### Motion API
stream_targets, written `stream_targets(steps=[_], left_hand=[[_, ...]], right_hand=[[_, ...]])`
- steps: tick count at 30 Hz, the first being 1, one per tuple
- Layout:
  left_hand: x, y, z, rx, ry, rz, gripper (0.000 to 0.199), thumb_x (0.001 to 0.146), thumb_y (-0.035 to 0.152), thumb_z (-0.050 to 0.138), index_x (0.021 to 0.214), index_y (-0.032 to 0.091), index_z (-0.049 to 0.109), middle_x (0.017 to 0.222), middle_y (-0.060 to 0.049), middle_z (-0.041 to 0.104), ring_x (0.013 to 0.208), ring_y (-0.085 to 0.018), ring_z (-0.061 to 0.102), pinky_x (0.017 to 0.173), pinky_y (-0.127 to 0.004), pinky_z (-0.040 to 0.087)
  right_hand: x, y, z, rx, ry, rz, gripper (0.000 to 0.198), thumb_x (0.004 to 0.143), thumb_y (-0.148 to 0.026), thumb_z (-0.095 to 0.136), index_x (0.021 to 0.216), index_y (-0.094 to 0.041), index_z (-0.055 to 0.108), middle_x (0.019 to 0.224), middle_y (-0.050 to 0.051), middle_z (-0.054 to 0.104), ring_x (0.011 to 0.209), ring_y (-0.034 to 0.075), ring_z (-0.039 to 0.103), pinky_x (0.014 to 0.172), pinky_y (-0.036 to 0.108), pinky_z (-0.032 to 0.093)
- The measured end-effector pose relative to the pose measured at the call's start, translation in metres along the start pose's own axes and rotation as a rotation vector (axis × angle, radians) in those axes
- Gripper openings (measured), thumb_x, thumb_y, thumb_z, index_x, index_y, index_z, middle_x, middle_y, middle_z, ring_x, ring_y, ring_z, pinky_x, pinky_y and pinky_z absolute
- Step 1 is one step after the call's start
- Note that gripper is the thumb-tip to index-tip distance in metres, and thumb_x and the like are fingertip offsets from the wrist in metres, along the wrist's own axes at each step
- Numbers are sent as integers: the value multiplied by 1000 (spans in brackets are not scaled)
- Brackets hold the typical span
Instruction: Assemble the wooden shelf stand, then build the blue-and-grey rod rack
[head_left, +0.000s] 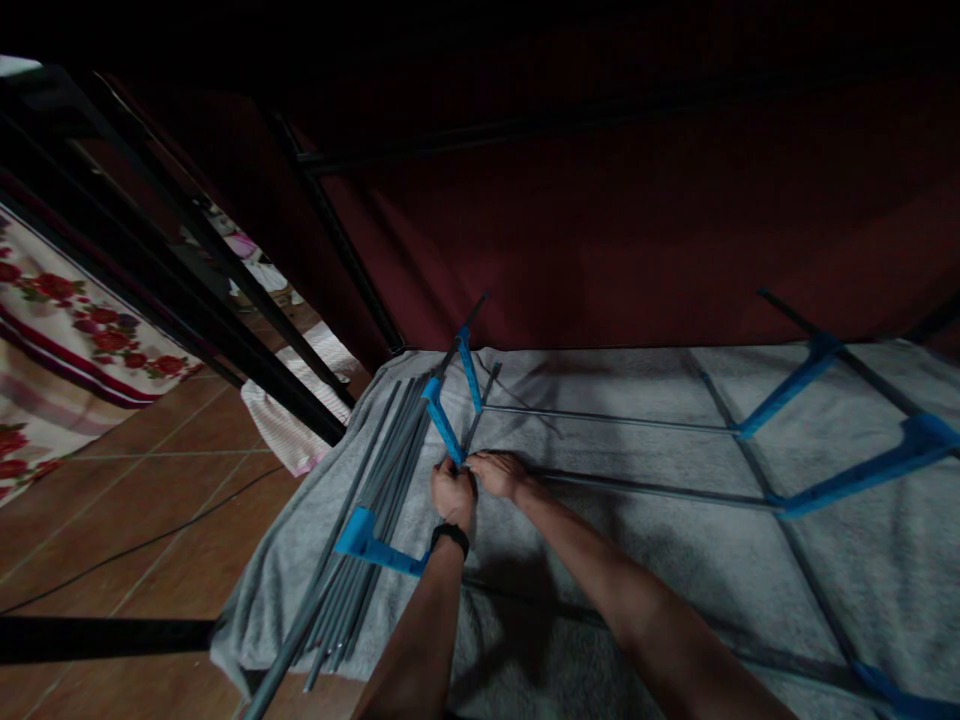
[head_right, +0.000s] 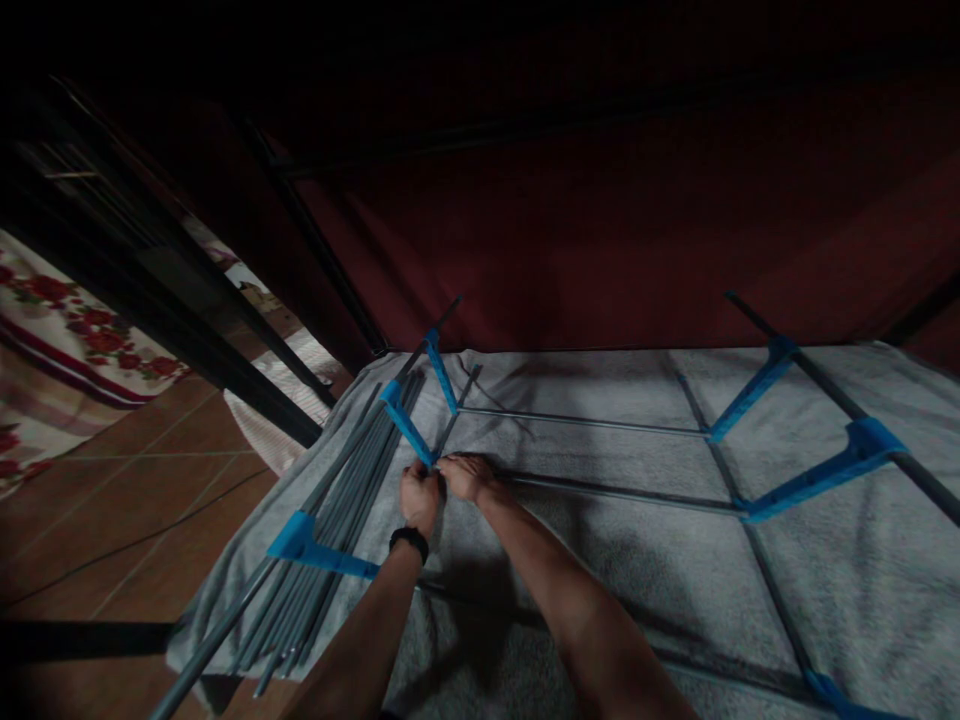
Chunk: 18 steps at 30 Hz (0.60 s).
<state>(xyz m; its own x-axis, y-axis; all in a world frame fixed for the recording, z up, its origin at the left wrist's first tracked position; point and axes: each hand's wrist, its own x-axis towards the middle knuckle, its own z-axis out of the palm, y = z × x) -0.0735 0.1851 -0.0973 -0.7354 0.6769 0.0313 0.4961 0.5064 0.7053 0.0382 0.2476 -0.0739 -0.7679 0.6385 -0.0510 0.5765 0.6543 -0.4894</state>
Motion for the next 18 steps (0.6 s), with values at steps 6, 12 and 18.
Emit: stream_targets(steps=[6,12,18], left_hand=[[0,1,1,33,3,-17,30,87,22,58,113,16,70,105,-14,66,99,-26,62,84,-35,47],[-2,1,1,63,12,29,31,89,24,56,115,16,71,110,-15,66,101,-27,62,85,-36,47],[-2,0,2,94,30,66,31,90,25,55,115,16,71,112,-15,67,104,-27,62,86,-34,47]], right_hand=[[5,6,1,70,1,-15,33,101,-25,42,125,-27,64,127,2,68,116,17,62,99,28,46],[9,10,5,117,21,-13,34,99,-24,45,125,-25,66,129,3,68,119,19,61,103,29,45],[7,9,4,118,39,-7,33,100,-26,43,123,-24,67,128,5,69,117,22,63,100,30,46]])
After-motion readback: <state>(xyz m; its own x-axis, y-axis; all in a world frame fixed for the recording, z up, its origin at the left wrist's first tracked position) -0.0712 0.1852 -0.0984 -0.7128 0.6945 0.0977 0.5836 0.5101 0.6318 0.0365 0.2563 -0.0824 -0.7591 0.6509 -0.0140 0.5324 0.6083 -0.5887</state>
